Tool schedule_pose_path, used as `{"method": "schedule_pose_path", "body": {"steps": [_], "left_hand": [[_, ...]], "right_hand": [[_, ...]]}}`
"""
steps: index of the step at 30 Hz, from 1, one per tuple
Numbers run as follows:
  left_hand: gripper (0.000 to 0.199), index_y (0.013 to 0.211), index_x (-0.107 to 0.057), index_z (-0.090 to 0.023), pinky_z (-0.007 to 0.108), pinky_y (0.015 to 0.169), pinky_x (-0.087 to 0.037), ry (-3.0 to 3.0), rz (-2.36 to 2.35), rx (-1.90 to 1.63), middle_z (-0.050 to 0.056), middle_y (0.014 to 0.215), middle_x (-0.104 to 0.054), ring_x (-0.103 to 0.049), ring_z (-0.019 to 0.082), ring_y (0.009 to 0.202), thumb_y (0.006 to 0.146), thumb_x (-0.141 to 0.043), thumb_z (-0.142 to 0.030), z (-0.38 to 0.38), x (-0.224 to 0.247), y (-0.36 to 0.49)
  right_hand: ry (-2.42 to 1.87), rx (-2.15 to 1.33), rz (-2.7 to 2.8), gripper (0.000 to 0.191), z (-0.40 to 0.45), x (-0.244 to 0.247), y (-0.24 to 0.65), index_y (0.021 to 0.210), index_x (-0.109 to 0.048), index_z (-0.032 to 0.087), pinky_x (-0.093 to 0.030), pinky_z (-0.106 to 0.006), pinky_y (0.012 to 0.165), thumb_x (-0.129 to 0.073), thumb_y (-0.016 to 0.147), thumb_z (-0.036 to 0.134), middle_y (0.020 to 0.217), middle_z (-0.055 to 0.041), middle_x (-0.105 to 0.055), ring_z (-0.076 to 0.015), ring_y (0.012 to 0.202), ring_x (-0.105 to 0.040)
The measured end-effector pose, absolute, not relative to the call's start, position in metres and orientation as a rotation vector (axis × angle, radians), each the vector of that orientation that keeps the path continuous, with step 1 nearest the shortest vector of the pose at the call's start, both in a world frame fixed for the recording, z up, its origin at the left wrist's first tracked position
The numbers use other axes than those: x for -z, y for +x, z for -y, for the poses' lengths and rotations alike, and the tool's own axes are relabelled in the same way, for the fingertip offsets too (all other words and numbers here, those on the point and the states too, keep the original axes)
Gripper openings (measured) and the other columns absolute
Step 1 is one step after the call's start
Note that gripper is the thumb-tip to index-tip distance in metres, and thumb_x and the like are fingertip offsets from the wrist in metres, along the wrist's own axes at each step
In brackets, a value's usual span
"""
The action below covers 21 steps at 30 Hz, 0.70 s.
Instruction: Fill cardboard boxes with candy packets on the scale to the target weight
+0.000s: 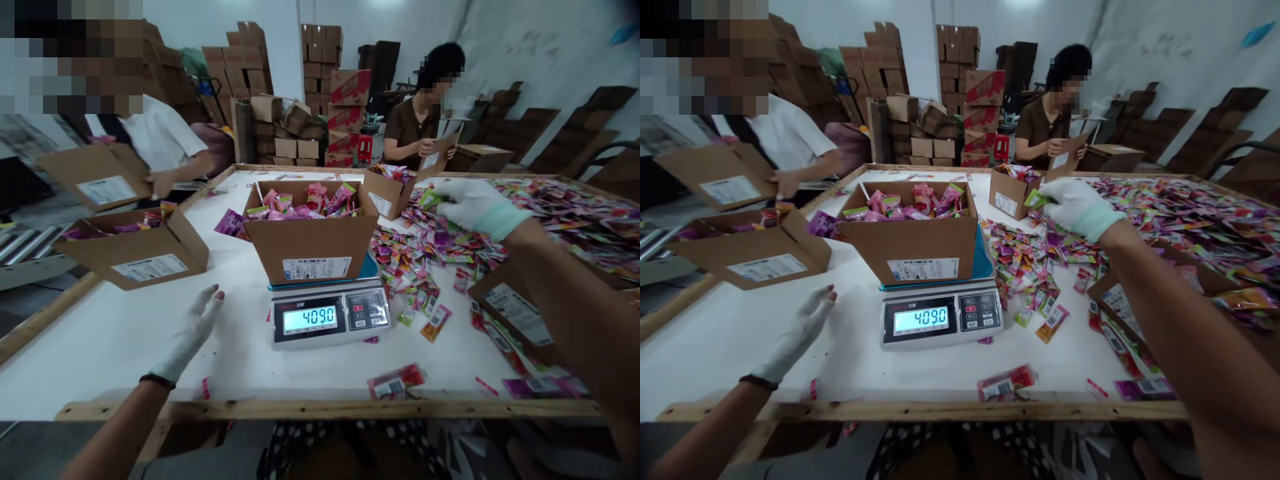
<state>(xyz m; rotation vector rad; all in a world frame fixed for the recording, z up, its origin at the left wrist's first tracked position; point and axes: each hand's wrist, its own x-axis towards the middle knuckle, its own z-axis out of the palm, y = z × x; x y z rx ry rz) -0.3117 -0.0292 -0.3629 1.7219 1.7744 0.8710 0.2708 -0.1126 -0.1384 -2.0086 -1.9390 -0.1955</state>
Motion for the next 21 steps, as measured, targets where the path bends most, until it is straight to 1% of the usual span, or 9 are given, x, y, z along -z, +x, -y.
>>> {"method": "schedule_pose_path", "body": {"steps": [3, 6, 7, 9, 11, 13, 15, 19, 21], "left_hand": [[0.094, 0.166, -0.045, -0.014, 0.05, 0.118, -0.059, 1.762, -1.506, -1.06, 0.021, 0.16, -0.061, -0.072, 0.032, 0.129, 0.096, -0.054, -0.077, 0.036, 0.309, -0.29], [0.102, 0.162, -0.045, -0.016, 0.033, 0.087, -0.061, 1.799, -1.184, -1.312, 0.015, 0.134, -0.07, -0.07, 0.018, 0.093, 0.087, -0.076, -0.077, 0.042, 0.243, -0.264], [0.095, 0.153, -0.053, -0.015, 0.029, 0.079, -0.057, 1.82, -1.142, -1.361, 0.011, 0.12, -0.071, -0.066, 0.016, 0.086, 0.084, -0.082, -0.072, 0.044, 0.222, -0.256], [0.064, 0.122, -0.068, -0.015, 0.026, 0.069, -0.05, 1.919, -1.21, -1.342, 0.005, 0.096, -0.07, -0.06, 0.014, 0.076, 0.083, -0.083, -0.063, 0.049, 0.186, -0.242], [0.039, 0.091, -0.069, -0.017, 0.026, 0.062, -0.043, 2.041, -1.36, -1.264, 0.002, 0.078, -0.066, -0.055, 0.013, 0.068, 0.085, -0.076, -0.055, 0.055, 0.159, -0.235], [0.03, 0.079, -0.068, -0.018, 0.025, 0.058, -0.039, 2.112, -1.481, -1.273, 0.0, 0.069, -0.064, -0.051, 0.013, 0.063, 0.083, -0.073, -0.048, 0.061, 0.135, -0.232], [0.025, 0.082, -0.068, -0.018, 0.023, 0.056, -0.039, 2.058, -1.521, -1.464, -0.001, 0.067, -0.065, -0.052, 0.011, 0.06, 0.082, -0.076, -0.043, 0.067, 0.11, -0.227], [0.027, 0.094, -0.063, -0.017, 0.023, 0.057, -0.052, 1.836, -1.18, -1.913, -0.001, 0.072, -0.068, -0.062, 0.011, 0.058, 0.091, -0.079, -0.038, 0.069, 0.048, -0.183], [0.022, 0.101, -0.064, -0.014, 0.026, 0.068, -0.059, 1.956, -0.965, -1.88, 0.002, 0.084, -0.073, -0.069, 0.011, 0.066, 0.096, -0.076, -0.032, 0.067, 0.023, -0.145]], "right_hand": [[-2.061, 0.069, 2.055, 0.044, 0.109, 0.155, 0.269, 0.128, -0.086, 0.007, -0.055, -0.038, 0.107, -0.081, 0.084, 0.011, 0.129, -0.0177, -0.084, -0.0282, 0.116, -0.077], [-1.944, -0.096, 2.049, 0.055, 0.109, 0.184, 0.265, 0.141, -0.081, 0.008, -0.059, -0.041, 0.111, -0.074, 0.088, 0.021, 0.136, -0.0192, -0.082, -0.0314, 0.12, -0.078], [-1.909, -0.15, 2.01, 0.055, 0.11, 0.198, 0.264, 0.142, -0.08, 0.009, -0.061, -0.041, 0.11, -0.071, 0.091, 0.027, 0.134, -0.0185, -0.083, -0.0315, 0.118, -0.08], [-1.85, -0.257, 1.889, 0.056, 0.115, 0.233, 0.265, 0.137, -0.083, 0.012, -0.065, -0.043, 0.108, -0.067, 0.091, 0.04, 0.128, -0.0164, -0.085, -0.0324, 0.113, -0.082], [-1.782, -0.35, 1.735, 0.057, 0.121, 0.278, 0.27, 0.125, -0.086, 0.016, -0.066, -0.048, 0.111, -0.066, 0.085, 0.052, 0.127, -0.0163, -0.086, -0.0358, 0.115, -0.083], [-1.752, -0.433, 1.567, 0.056, 0.131, 0.325, 0.276, 0.115, -0.086, 0.02, -0.065, -0.054, 0.115, -0.066, 0.08, 0.059, 0.128, -0.0167, -0.086, -0.04, 0.12, -0.083], [-1.78, -0.476, 1.394, 0.056, 0.143, 0.367, 0.279, 0.11, -0.087, 0.023, -0.065, -0.057, 0.114, -0.064, 0.079, 0.063, 0.126, -0.0163, -0.086, -0.0421, 0.121, -0.083], [-1.83, -0.572, 1.298, 0.065, 0.162, 0.418, 0.272, 0.109, -0.089, 0.021, -0.063, -0.055, 0.118, -0.061, 0.071, 0.065, 0.131, -0.0182, -0.085, -0.0442, 0.129, -0.08], [-1.822, -0.615, 1.361, 0.071, 0.164, 0.43, 0.267, 0.111, -0.09, 0.018, -0.061, -0.055, 0.122, -0.059, 0.068, 0.066, 0.133, -0.0191, -0.084, -0.0441, 0.133, -0.078]]}}
